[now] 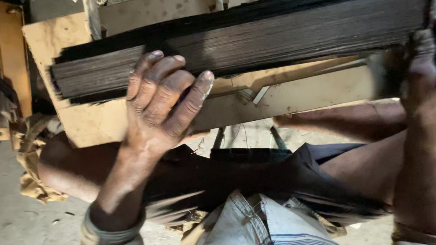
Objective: The person sits on the floor holding a large bundle of dark strips on a wooden board and uses a flat metal blade to even and align the edges of the bundle, repeatedly scraping the sides and repositioning the stack by hand.
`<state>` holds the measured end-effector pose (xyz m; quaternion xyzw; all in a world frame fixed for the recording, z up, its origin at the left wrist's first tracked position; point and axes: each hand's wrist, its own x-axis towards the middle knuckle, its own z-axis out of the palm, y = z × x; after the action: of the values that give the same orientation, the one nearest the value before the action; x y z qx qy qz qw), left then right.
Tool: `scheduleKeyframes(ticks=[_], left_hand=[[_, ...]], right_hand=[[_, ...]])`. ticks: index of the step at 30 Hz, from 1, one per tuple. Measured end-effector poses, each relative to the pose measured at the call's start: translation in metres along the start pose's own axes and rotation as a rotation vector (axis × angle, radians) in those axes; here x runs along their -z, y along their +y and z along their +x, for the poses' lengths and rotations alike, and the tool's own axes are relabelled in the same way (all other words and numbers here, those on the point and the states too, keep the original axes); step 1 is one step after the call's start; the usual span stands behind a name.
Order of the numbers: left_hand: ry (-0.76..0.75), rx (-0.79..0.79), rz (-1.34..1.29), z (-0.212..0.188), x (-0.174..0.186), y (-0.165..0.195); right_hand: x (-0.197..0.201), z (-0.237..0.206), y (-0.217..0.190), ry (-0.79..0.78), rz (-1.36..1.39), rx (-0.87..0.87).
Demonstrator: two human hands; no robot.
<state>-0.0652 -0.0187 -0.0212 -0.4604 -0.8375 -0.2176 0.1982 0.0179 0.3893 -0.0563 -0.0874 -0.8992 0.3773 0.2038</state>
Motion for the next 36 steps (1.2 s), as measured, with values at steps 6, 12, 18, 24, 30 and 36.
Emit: scheduleKeyframes(ticks=[6,12,18,24,30,36], left_hand=[[0.217,0.131,0.353,-0.048,0.036,-0.019],[0.206,0.226,0.420,-0.078,0.036,-0.018],[0.201,0.218,0.425,-0.079,0.032,-0.016],[0.193,0.198,0.417,-0.076,0.032,-0.016],[0.160,0.196,0.382,-0.072,0.032,-0.015],[0.128,0.220,0.365,-0.069,0.027,-0.010]], right_hand=[[0.003,-0.026,-0.021,0.075,-0.108,0.126],[-0.042,-0.013,-0.068,-0.061,-0.159,0.635],[-0.050,0.003,-0.083,-0.085,-0.195,0.690],[-0.047,0.003,-0.084,-0.092,-0.195,0.746],[-0.042,0.006,-0.081,-0.115,-0.204,0.799],[-0.039,0.007,-0.068,-0.148,-0.211,0.765]])
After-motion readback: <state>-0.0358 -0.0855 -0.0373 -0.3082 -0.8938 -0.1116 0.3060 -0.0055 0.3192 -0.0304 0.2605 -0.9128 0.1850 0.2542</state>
